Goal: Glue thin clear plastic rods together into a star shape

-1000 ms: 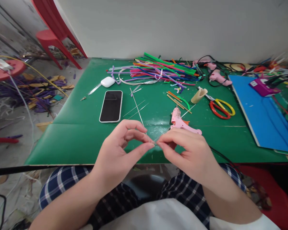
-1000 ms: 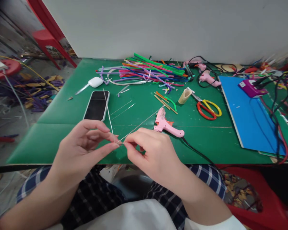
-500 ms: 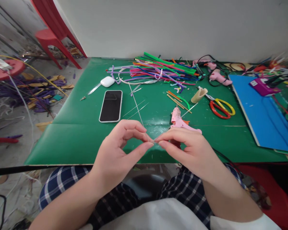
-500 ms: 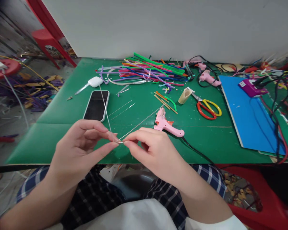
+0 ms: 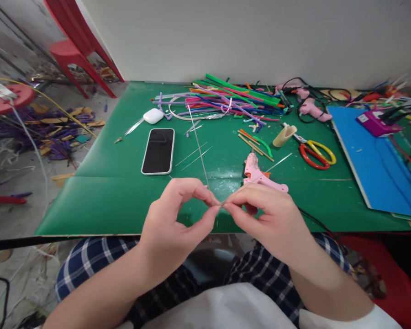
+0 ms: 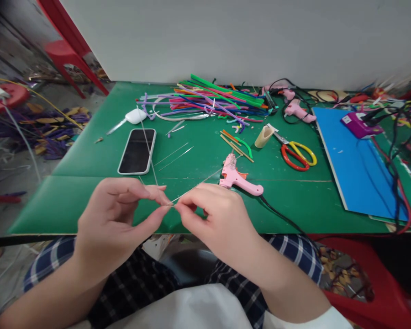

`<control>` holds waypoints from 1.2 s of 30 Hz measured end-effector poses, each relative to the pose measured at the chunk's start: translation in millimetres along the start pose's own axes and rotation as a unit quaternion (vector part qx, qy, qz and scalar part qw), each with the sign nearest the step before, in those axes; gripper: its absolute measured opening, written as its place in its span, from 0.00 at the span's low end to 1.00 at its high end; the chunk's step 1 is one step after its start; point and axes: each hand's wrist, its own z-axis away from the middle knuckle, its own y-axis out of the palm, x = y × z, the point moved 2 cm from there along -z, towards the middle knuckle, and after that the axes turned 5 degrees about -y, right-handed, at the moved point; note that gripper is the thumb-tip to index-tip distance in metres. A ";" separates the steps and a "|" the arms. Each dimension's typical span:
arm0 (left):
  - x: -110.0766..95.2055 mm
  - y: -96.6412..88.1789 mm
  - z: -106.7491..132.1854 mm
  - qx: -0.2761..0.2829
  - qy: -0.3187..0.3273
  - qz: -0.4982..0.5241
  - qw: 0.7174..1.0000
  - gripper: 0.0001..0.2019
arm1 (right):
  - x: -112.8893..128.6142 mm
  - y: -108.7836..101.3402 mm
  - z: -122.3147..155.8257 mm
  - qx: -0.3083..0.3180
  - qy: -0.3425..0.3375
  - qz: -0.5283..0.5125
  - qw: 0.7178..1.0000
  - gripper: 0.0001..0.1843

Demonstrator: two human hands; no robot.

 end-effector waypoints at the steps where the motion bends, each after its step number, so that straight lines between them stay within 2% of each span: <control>1: -0.6 -0.2 0.1 -0.002 -0.001 0.004 1.000 0.16 | 0.5 0.3 0.4 -0.005 -0.008 0.005 1.000 0.08; 7: -4.2 -0.7 -0.7 -0.004 -0.011 0.032 0.999 0.15 | 0.8 2.4 2.2 -0.015 -0.033 0.014 0.999 0.08; 18: -0.6 -1.2 -4.0 0.007 -0.035 0.040 0.999 0.15 | -1.1 5.3 2.8 -0.028 -0.038 0.039 0.998 0.08; 25: 2.3 -3.8 -6.9 -0.011 -0.006 0.029 1.000 0.16 | -8.7 -3.9 0.4 0.051 0.032 -0.022 0.998 0.07; 31: 2.8 -7.0 -10.8 0.005 -0.072 0.052 0.996 0.15 | -11.6 -9.3 -0.3 0.050 -0.011 0.023 0.998 0.05; 36: 8.6 -7.7 -16.0 0.041 -0.158 0.149 0.975 0.14 | -11.9 -6.7 0.4 0.028 -0.063 0.040 0.997 0.06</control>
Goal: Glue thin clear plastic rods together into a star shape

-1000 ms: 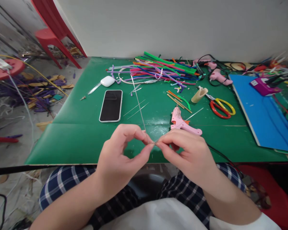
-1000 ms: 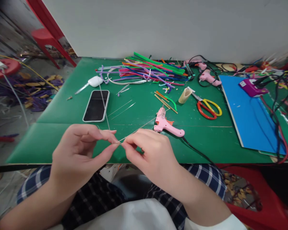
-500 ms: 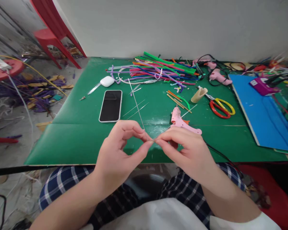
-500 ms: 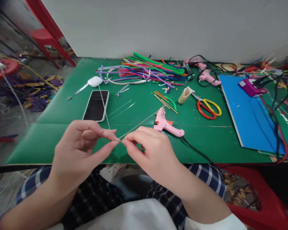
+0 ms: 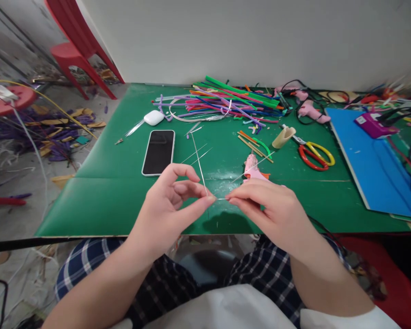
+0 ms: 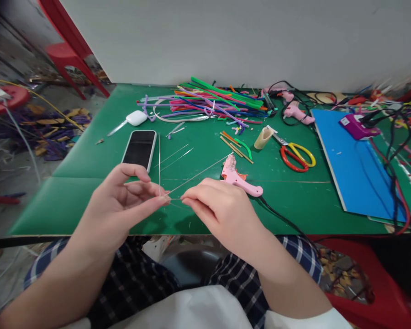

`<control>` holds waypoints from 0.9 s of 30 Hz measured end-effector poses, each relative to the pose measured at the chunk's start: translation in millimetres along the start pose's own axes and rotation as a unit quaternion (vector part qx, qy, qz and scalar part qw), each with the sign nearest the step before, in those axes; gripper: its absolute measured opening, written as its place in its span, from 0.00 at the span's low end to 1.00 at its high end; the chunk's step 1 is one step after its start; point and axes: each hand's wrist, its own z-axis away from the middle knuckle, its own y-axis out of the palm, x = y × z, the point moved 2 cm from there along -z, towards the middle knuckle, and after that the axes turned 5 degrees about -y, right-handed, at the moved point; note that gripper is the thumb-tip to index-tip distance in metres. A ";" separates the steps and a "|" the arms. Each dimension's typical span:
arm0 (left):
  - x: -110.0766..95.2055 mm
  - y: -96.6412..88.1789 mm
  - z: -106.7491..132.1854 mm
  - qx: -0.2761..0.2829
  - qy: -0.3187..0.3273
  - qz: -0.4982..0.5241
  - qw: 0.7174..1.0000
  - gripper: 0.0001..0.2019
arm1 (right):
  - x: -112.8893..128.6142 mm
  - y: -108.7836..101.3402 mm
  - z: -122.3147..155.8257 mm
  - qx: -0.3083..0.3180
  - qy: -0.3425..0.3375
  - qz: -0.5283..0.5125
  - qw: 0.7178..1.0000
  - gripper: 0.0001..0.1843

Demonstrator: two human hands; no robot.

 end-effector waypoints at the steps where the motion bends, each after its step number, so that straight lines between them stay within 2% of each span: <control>1: 0.8 -0.1 -1.3 0.005 -0.011 0.019 1.000 0.14 | 0.4 0.5 0.1 -0.008 -0.009 0.003 1.000 0.06; 5: 2.4 0.0 -4.6 0.009 -0.043 0.065 0.997 0.16 | 2.2 3.0 0.3 -0.039 -0.040 0.037 0.998 0.06; 9: 1.4 -0.7 -4.5 -0.005 -0.043 0.070 0.997 0.15 | 1.6 4.7 1.3 -0.058 -0.055 0.074 0.994 0.05; 15: 3.5 -1.5 -6.6 -0.026 -0.061 0.048 0.997 0.15 | -3.5 4.4 1.2 -0.048 -0.055 0.109 0.991 0.06; 21: 6.7 -2.0 -12.4 -0.002 -0.070 0.046 0.996 0.15 | -7.3 3.3 0.4 -0.036 -0.051 0.130 0.990 0.06; 27: 7.5 -2.2 -14.0 0.027 -0.079 0.067 0.994 0.17 | -5.5 1.5 -1.7 -0.108 -0.073 0.172 0.976 0.05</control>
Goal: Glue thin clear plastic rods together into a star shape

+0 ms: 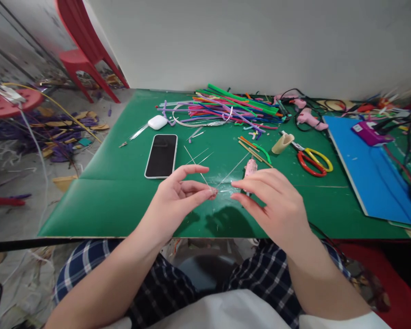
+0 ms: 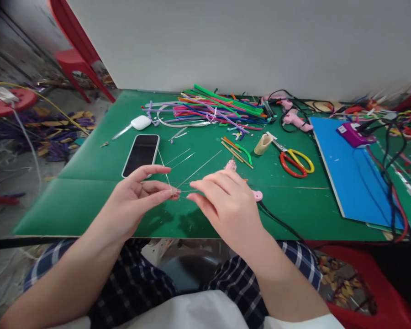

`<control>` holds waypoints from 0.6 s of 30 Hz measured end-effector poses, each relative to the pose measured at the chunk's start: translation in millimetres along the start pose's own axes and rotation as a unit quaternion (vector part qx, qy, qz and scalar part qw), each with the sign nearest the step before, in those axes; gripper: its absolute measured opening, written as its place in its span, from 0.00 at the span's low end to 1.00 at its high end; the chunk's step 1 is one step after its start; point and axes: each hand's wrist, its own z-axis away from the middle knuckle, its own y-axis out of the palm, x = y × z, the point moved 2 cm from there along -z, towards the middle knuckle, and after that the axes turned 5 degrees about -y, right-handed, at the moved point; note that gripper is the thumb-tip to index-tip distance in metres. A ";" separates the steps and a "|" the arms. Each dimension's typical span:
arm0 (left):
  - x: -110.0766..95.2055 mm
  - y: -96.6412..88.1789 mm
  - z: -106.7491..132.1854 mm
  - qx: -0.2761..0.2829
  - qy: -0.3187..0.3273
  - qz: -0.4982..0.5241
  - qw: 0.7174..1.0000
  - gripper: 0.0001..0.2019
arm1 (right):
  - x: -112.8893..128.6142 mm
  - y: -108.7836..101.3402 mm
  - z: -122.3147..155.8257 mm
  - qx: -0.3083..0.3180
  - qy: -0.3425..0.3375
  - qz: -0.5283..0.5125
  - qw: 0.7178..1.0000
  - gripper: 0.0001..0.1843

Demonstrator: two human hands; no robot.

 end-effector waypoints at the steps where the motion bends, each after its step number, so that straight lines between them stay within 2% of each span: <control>1: 0.0 0.8 0.4 0.003 -0.002 0.001 1.000 0.17 | 1.4 1.2 -0.6 -0.006 -0.008 0.009 1.000 0.06; 5: 0.1 5.0 2.6 0.018 0.000 -0.003 1.000 0.17 | 8.0 7.4 -2.4 -0.015 -0.031 0.016 0.999 0.02; 9: 1.0 5.9 3.4 0.004 0.005 -0.032 0.999 0.18 | 9.1 4.2 -3.0 -0.035 -0.007 -0.004 0.999 0.05; 12: 1.4 4.0 2.5 -0.012 0.011 -0.043 0.999 0.18 | -1.6 -6.8 -0.5 -0.060 0.043 0.008 0.997 0.04; 14: 1.0 1.5 1.2 -0.022 0.019 -0.045 0.999 0.16 | -16.7 -16.6 3.7 -0.099 0.100 0.036 0.989 0.05; 17: -0.8 -3.9 -1.9 -0.035 0.043 -0.045 0.997 0.13 | -45.1 -30.1 12.4 -0.173 0.205 0.066 0.961 0.11; 18: -1.3 -5.8 -3.3 -0.039 0.048 -0.042 0.997 0.13 | -52.6 -32.2 14.3 -0.167 0.219 0.071 0.959 0.15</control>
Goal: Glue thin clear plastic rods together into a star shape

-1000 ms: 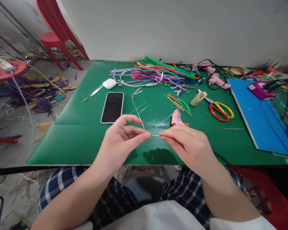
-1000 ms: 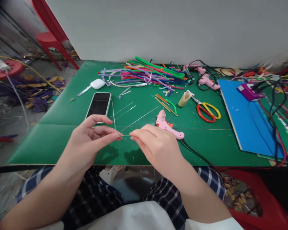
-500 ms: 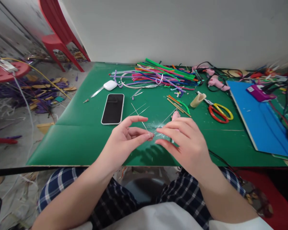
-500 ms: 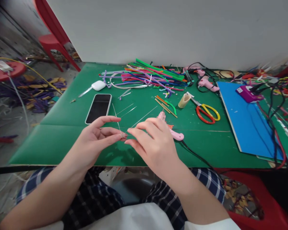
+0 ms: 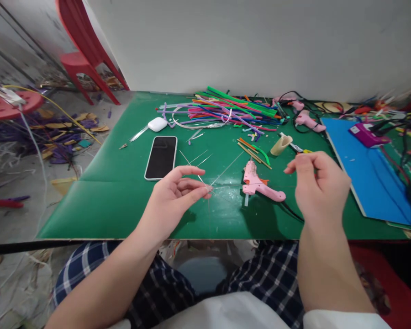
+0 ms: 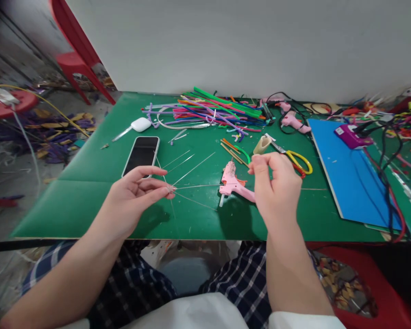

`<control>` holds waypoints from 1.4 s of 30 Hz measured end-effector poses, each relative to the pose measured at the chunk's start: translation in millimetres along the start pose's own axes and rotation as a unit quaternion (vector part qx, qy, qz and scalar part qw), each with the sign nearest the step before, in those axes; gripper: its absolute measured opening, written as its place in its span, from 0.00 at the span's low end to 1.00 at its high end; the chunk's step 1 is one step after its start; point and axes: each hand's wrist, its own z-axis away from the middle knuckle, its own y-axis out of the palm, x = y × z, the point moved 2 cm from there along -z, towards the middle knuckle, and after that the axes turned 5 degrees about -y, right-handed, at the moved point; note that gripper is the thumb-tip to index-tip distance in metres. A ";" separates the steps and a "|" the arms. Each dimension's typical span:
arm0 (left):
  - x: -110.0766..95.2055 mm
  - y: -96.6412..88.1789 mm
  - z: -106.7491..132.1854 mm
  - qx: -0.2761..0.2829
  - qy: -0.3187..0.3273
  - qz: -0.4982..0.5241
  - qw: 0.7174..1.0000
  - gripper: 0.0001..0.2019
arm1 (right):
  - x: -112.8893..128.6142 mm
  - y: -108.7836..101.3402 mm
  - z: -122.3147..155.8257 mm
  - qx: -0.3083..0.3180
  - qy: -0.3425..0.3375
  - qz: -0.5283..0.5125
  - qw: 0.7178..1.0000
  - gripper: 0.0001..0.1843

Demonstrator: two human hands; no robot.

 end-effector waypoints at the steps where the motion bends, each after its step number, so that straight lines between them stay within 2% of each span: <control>1: 0.0 -1.7 -1.5 -0.003 0.002 0.004 1.000 0.13 | -5.1 -0.2 -1.6 0.006 -0.004 0.003 1.000 0.18; 3: 1.0 -4.1 -4.3 -0.005 -0.006 0.015 1.000 0.12 | -6.2 1.2 -2.5 0.014 -0.047 -0.005 0.999 0.18; 5: 3.1 -4.6 -6.0 0.000 -0.022 0.029 0.999 0.11 | 3.9 6.1 0.4 0.037 -0.118 -0.026 0.992 0.12; 7: 5.3 -3.2 -6.2 0.006 -0.032 0.038 0.999 0.10 | 20.1 14.6 6.6 0.086 -0.184 -0.054 0.978 0.04; 11: 7.5 1.5 -4.0 0.010 -0.036 0.031 0.999 0.09 | 45.3 34.1 20.6 0.167 -0.231 -0.085 0.955 0.06; 18: 8.9 4.8 -5.6 0.045 -0.043 -0.003 0.998 0.11 | 48.9 45.8 30.1 0.192 -0.234 -0.083 0.950 0.07; 23: 14.4 6.6 -7.9 0.040 -0.056 -0.003 0.998 0.12 | 51.4 47.1 32.6 0.209 -0.242 -0.075 0.945 0.07; 29: 11.7 8.3 -3.1 0.026 -0.062 0.010 0.998 0.13 | 53.9 49.0 35.1 0.236 -0.169 -0.101 0.951 0.06; 31: 9.0 7.8 -1.7 0.026 -0.065 0.000 0.998 0.14 | 55.0 47.5 35.3 0.240 -0.163 -0.101 0.952 0.07; 36: 5.6 4.5 -1.2 0.055 -0.078 -0.024 0.995 0.16 | 60.9 41.8 35.0 0.207 -0.202 -0.082 0.954 0.09; 42: 5.9 4.7 -1.1 0.075 -0.106 0.023 0.991 0.18 | 66.0 38.5 35.3 0.175 -0.245 -0.069 0.951 0.10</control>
